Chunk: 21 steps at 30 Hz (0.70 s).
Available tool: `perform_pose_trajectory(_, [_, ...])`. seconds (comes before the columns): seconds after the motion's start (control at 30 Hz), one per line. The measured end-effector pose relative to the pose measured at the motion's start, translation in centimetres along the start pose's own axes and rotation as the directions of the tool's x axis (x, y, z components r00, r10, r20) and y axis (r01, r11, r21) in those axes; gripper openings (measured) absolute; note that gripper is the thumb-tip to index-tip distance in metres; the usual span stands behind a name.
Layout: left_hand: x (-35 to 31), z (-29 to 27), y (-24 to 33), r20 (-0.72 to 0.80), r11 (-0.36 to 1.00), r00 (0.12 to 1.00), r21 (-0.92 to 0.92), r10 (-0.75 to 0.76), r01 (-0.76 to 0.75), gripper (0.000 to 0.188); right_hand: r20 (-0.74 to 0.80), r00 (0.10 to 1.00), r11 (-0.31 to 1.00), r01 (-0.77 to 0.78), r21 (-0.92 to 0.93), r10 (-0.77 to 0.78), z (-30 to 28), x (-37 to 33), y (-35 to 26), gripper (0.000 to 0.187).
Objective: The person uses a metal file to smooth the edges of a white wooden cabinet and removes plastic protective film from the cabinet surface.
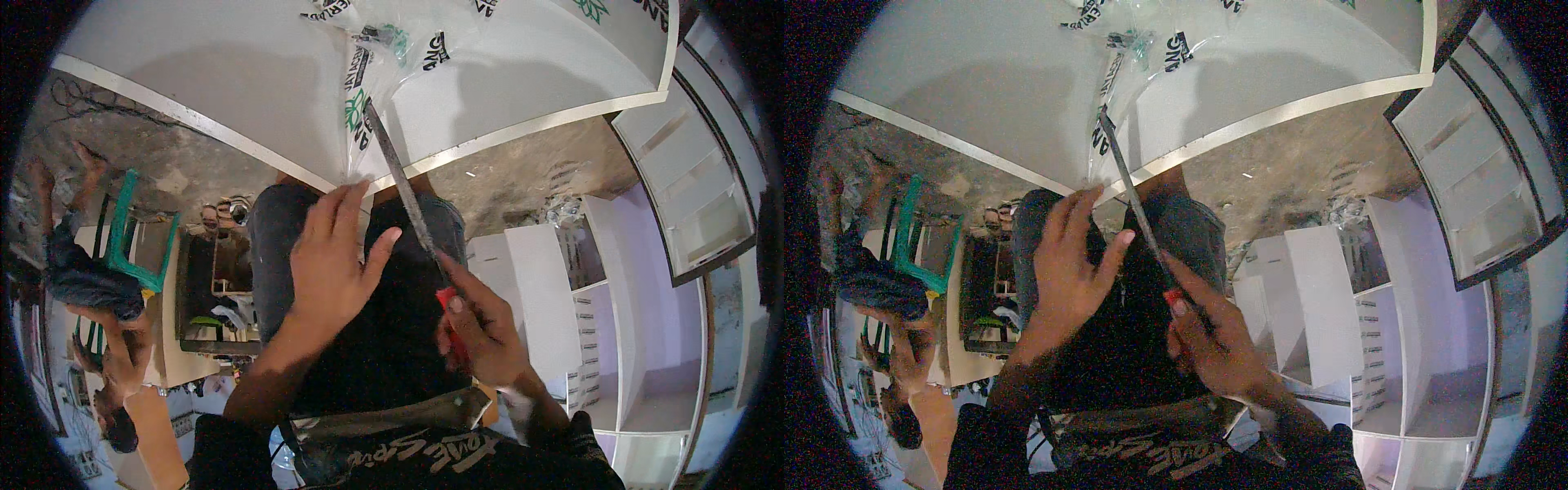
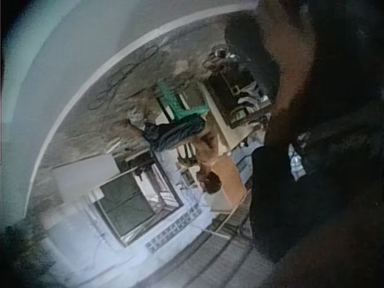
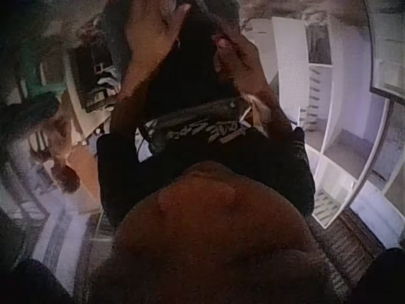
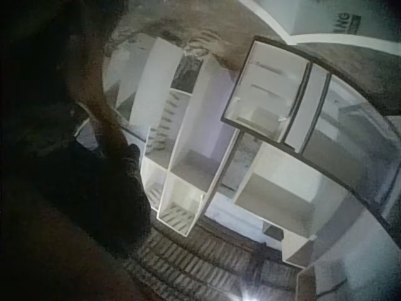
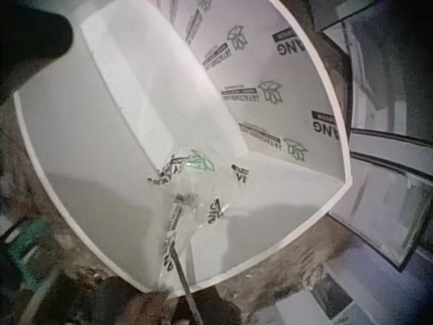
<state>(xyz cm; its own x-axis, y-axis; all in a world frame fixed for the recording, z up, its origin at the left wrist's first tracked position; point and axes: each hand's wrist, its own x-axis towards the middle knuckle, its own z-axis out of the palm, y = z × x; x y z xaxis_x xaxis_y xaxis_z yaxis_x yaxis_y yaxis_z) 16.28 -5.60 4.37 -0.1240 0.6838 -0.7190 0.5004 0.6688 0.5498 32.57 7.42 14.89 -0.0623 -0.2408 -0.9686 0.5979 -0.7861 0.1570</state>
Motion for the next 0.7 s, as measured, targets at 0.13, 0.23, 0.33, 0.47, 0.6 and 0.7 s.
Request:
perform_pose_trajectory(0.13, [2.7,-2.3,-1.2,-0.046,0.95,0.95,0.042,0.31,-0.308,0.099,0.03,0.997,0.943,-0.07,0.325,0.064,2.2,1.3,1.5,0.053])
perform_pose_trajectory(0.23, [4.1,-1.9,-2.2,0.216,0.939,0.929,0.102,0.3,-0.327,0.121,-0.041,0.999,0.926,0.031,0.375,-0.017,4.1,2.3,2.8,0.056])
perform_pose_trajectory(0.33, [5.4,-2.4,-2.6,0.296,0.915,0.888,0.092,0.351,-0.393,0.123,-0.097,0.995,0.928,0.052,0.369,-0.017,5.5,2.1,2.3,0.056])
perform_pose_trajectory(0.47, [7.4,-4.0,-3.3,0.388,0.878,0.823,0.066,0.415,-0.474,0.121,-0.244,0.958,0.882,0.244,0.403,-0.153,9.7,3.1,3.6,0.053])
perform_pose_trajectory(0.6, [9.0,-4.8,-3.4,0.482,0.85,0.77,0.09,0.418,-0.518,0.116,-0.277,0.945,0.808,0.297,0.509,-0.173,11.5,4.3,3.8,0.05])
perform_pose_trajectory(0.7, [9.6,-4.7,-3.5,0.535,0.848,0.764,0.152,0.361,-0.507,0.115,-0.353,0.909,0.794,0.378,0.476,-0.221,12.2,6.0,3.9,0.048])
